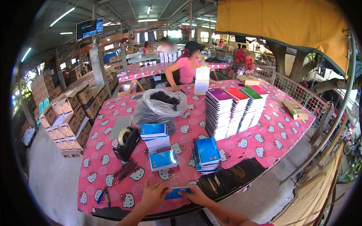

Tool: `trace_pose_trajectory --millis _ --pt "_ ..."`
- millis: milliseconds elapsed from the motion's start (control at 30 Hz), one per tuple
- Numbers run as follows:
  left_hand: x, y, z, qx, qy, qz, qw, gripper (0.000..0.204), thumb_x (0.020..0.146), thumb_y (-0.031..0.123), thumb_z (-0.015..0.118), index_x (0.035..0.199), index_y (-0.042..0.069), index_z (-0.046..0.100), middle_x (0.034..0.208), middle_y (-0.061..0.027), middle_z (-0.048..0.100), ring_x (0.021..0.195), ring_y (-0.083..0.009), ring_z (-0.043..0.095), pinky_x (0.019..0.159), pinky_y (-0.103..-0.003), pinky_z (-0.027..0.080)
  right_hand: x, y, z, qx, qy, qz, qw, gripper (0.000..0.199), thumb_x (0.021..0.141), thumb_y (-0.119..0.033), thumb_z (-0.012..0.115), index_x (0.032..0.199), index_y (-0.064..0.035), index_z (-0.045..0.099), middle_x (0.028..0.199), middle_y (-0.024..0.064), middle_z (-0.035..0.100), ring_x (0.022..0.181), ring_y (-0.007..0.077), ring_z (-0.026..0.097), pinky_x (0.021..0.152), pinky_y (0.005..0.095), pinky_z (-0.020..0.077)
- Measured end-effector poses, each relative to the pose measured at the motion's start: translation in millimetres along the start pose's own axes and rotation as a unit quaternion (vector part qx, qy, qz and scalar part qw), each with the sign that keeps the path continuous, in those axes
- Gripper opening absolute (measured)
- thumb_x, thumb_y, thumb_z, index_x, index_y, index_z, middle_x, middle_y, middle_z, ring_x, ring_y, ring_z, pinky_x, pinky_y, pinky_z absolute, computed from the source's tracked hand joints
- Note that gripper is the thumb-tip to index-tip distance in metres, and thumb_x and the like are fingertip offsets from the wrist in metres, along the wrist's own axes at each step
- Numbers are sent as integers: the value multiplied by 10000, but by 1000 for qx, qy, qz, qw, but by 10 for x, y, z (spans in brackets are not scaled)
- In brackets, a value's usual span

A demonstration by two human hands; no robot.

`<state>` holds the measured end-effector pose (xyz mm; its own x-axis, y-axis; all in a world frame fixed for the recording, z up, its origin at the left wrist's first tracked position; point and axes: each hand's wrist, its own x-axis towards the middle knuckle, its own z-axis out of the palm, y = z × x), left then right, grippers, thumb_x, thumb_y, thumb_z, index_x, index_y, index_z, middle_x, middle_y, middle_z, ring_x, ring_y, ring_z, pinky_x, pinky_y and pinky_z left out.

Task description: The person assembles spiral-bound notebooks by inserting a blue cover into a stack of white pages and pressing the edges to secure them. The person repeatedly picks up a cover, aligns it with a page stack, and places the finished notebook onto a growing pile on the table.

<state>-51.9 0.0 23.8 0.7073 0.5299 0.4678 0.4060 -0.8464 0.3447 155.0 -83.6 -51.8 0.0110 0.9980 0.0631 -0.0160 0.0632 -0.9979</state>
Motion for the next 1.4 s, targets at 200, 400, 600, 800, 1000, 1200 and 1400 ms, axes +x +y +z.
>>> trace_pose_trajectory --millis 200,400,600,800,1000,1200,1400 --pt "3 -58 -38 8 -14 -24 1000 163 902 253 696 992 118 678 814 -46 669 813 -264 662 1074 -560 327 45 -138 -83 -23 -1 15 1000 293 949 -153 693 1217 -37 664 995 11 668 889 75 565 793 253 464" --pt "20 -84 -9 12 -22 -12 1000 202 895 296 702 986 117 678 797 -53 668 814 -262 665 1074 -554 329 63 -30 -82 -10 -13 -27 1000 299 951 -136 686 1230 -33 658 1011 10 671 915 76 568 820 262 463" --pt "4 -71 -9 25 -84 -42 995 315 902 342 681 1109 108 645 1004 -94 667 989 -310 637 1079 -616 288 60 110 -65 -12 1 -45 999 311 947 -135 690 1236 -25 653 1019 8 676 914 74 573 825 254 465" --pt "-254 280 288 195 -46 -20 979 624 947 402 598 1386 -23 470 1461 -221 446 1406 -396 368 1141 -671 128 38 -53 31 7 70 -4 998 308 950 -127 681 1232 -9 645 1020 22 696 912 74 600 828 252 488" --pt "-18 108 153 101 10 -27 994 348 937 288 623 1187 47 622 1158 -130 651 1128 -294 604 1145 -635 172 68 124 13 -40 31 10 999 353 935 -155 705 1248 -11 633 1051 28 698 929 80 607 835 261 497" --pt "18 -29 145 28 11 -4 1000 273 898 306 680 1042 75 657 952 -65 687 917 -239 670 1128 -615 230 15 -205 59 23 37 -3 999 317 932 -162 709 1202 -9 644 994 22 683 888 71 597 805 254 494" --pt "-28 271 256 208 14 -8 978 466 943 390 612 1240 31 599 1239 -125 628 1202 -280 585 1134 -627 210 53 54 44 -23 61 -9 998 315 934 -153 707 1205 -4 643 997 22 683 872 69 599 783 245 499"
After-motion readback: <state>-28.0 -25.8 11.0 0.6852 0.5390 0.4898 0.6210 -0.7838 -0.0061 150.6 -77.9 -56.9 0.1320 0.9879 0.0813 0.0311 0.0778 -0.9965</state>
